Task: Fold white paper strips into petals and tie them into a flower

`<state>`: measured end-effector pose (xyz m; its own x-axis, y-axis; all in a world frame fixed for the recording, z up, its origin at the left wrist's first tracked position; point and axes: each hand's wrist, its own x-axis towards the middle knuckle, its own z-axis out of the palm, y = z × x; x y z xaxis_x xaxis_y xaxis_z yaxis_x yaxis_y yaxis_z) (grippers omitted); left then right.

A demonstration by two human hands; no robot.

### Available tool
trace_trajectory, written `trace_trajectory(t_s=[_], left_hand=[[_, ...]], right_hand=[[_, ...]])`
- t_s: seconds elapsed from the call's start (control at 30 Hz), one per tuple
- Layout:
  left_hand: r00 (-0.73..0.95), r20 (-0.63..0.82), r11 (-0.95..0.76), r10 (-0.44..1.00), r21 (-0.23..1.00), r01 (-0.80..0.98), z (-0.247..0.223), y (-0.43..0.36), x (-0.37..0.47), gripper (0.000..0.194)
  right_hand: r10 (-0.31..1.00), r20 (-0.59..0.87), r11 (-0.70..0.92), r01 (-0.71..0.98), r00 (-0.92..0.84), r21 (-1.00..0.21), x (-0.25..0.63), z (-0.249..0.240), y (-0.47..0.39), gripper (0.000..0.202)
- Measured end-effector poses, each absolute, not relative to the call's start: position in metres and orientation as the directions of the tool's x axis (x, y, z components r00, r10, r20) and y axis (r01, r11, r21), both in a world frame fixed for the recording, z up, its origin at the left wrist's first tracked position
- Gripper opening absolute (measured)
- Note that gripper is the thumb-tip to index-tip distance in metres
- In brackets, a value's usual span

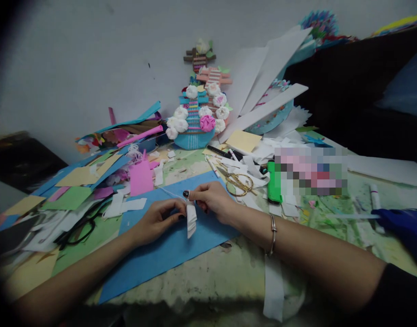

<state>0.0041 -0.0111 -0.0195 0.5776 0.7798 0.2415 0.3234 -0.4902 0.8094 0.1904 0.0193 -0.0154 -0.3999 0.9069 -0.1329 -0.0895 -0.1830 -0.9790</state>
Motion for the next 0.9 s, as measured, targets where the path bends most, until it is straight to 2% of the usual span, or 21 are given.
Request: trace_trajectory(t_s=[0.2,0.37,0.5,0.67,0.73,0.9], left_hand=[[0.558,0.275,-0.538,0.783,0.751,0.384,-0.02,-0.011,0.003,0.01],[0.528,0.182,-0.363,0.829,0.894,0.263,-0.02,-0.007,0.0,0.021],[0.483,0.09,-0.195,0.871,0.966,0.171,-0.021,-0.004,-0.002,0.032],[0.491,0.072,-0.164,0.868,0.975,0.148,-0.021,-0.004,0.001,0.035],[0.506,0.074,-0.16,0.859,0.979,0.129,-0.021,-0.005,0.002,0.035],[0.538,0.026,-0.13,0.843,0.979,0.157,-0.019,-0.005,0.002,0.03]], right_hand=[[0.886,-0.11,-0.156,-0.065,-0.451,-0.986,0.191,-0.013,0.017,0.016],[0.853,-0.078,-0.075,0.026,-0.516,-0.997,0.193,-0.016,0.017,0.017],[0.868,-0.007,0.083,0.159,-0.496,-0.984,0.192,-0.019,0.016,0.019],[0.863,0.175,0.318,0.24,-0.475,-0.917,0.187,-0.02,0.009,0.006],[0.844,0.247,0.401,0.255,-0.475,-0.88,0.185,-0.02,0.007,0.008],[0.804,0.251,0.443,0.262,-0.539,-0.858,0.187,-0.021,0.011,0.01]])
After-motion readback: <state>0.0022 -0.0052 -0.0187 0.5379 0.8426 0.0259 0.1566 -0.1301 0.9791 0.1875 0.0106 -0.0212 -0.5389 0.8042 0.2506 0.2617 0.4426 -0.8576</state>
